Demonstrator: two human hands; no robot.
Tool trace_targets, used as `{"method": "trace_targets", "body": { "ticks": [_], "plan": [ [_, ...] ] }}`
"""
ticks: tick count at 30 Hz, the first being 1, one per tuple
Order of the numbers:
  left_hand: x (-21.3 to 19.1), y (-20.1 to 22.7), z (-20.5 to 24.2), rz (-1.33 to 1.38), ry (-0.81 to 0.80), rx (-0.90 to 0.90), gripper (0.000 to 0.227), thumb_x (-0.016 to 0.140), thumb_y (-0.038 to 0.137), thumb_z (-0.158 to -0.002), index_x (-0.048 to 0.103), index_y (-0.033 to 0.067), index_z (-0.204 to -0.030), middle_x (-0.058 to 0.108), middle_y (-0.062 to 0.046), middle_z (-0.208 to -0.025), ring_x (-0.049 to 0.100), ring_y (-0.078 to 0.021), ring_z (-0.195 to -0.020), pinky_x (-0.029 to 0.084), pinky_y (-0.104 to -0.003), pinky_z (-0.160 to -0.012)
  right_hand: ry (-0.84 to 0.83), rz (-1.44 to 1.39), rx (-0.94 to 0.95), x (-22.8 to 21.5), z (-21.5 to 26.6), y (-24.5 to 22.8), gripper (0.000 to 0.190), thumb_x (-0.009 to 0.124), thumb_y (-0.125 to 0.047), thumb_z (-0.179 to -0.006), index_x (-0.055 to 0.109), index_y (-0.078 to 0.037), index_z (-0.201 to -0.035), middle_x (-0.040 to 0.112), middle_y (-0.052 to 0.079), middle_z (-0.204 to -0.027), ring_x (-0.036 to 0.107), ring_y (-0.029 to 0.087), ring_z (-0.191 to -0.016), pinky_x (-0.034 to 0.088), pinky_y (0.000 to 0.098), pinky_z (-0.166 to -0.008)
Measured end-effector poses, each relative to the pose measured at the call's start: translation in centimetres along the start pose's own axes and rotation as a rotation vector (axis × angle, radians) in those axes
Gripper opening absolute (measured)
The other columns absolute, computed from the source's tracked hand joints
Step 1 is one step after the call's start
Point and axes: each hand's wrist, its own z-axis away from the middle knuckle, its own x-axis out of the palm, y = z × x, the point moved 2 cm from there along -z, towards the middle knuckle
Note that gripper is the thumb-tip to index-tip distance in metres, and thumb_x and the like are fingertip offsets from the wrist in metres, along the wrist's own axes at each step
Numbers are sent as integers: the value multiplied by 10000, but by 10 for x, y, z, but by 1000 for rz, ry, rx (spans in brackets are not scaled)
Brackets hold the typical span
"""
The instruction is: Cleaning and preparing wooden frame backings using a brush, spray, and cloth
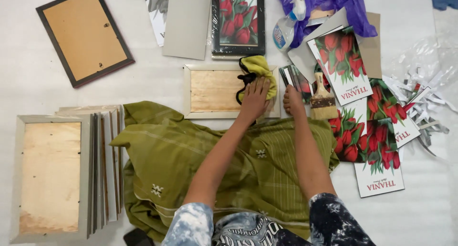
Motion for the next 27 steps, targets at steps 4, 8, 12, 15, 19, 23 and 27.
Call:
{"method": "trace_targets", "body": {
  "ticks": [4,8,12,15,19,23,27],
  "plan": [
    [-28,-21,7,-113,26,-64,806,779,376,-913,386,96,-1559,452,-195,-1524,418,-399,-1444,242,-584,-1238,4,3,-2,-2,-3,3,375,543,-350,-715,262,-271,-479,188,-88,-429,169,57,-322,119,240,-334],
    [-48,-77,34,-159,13,-252,780,627,516,-971,434,5,-1528,382,-286,-1581,397,-470,-1452,350,-577,-1180,-21,4,5,-1,-14,5,390,532,-356,-712,230,-269,-482,157,-86,-439,145,60,-335,115,239,-348],
    [-54,-131,72,-188,-4,-460,842,539,585,-996,403,-39,-1546,305,-317,-1619,314,-500,-1492,350,-574,-1174,-17,6,28,-1,-8,3,401,522,-347,-710,212,-268,-468,150,-78,-425,146,65,-321,123,246,-344],
    [-75,-136,69,-89,-235,-560,894,446,625,-1024,257,-13,-1620,129,-296,-1683,137,-463,-1562,240,-555,-1237,0,3,8,-3,-6,3,404,529,-344,-718,220,-272,-467,157,-79,-422,143,59,-320,117,240,-337],
    [-91,-85,52,-188,-265,-544,804,448,519,-1063,232,0,-1638,238,-283,-1658,154,-500,-1540,278,-573,-1203,-15,7,5,-3,-5,0,411,530,-378,-716,218,-271,-472,163,-79,-425,162,67,-325,140,243,-337],
    [-56,-37,44,-64,-206,-268,692,407,474,-1084,297,52,-1622,253,-228,-1667,193,-471,-1543,218,-582,-1227,-8,9,17,-4,-4,0,405,533,-377,-713,220,-273,-477,166,-82,-435,159,63,-331,135,246,-344],
    [-5,3,46,41,-95,17,665,502,361,-1048,282,173,-1647,233,-119,-1703,154,-374,-1582,130,-555,-1262,-6,4,-27,-4,-23,10,398,542,-392,-717,254,-270,-470,189,-76,-426,189,72,-315,145,254,-327]
  ]
}}
